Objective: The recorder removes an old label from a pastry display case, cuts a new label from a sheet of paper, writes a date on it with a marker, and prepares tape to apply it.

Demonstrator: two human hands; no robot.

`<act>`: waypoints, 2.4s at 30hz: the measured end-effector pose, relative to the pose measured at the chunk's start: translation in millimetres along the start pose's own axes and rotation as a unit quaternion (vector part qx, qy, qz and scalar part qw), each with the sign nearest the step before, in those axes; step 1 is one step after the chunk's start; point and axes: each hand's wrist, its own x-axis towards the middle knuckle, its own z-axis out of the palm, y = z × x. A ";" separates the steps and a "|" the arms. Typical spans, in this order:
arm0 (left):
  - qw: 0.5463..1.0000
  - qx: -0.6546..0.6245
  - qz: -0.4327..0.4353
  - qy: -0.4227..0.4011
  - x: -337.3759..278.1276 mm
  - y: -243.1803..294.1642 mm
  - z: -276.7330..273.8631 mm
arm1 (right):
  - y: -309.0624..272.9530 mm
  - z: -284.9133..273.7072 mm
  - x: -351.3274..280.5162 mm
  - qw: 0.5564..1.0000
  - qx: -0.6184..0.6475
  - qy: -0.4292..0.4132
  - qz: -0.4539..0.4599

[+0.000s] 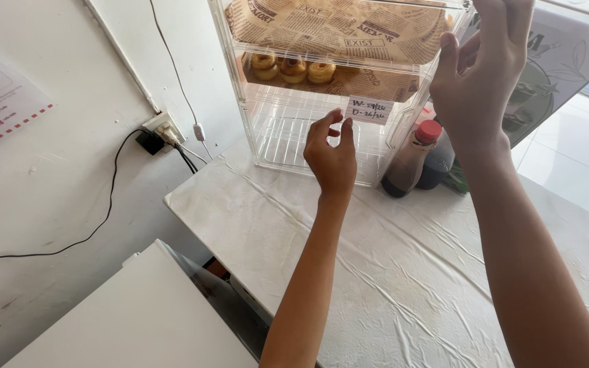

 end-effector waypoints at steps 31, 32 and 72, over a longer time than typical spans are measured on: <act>0.984 -0.024 0.096 0.151 0.1 -30.9 41.8 | -12.1 75.1 -108.3 0.946 0.022 0.090 0.312; 0.986 -0.019 0.082 0.143 -4.2 -32.4 43.1 | -11.4 74.2 -106.7 0.942 0.048 0.093 0.319; 0.989 -0.074 0.012 0.125 3.7 -24.5 31.9 | -26.2 64.4 -88.1 0.921 0.019 0.062 0.385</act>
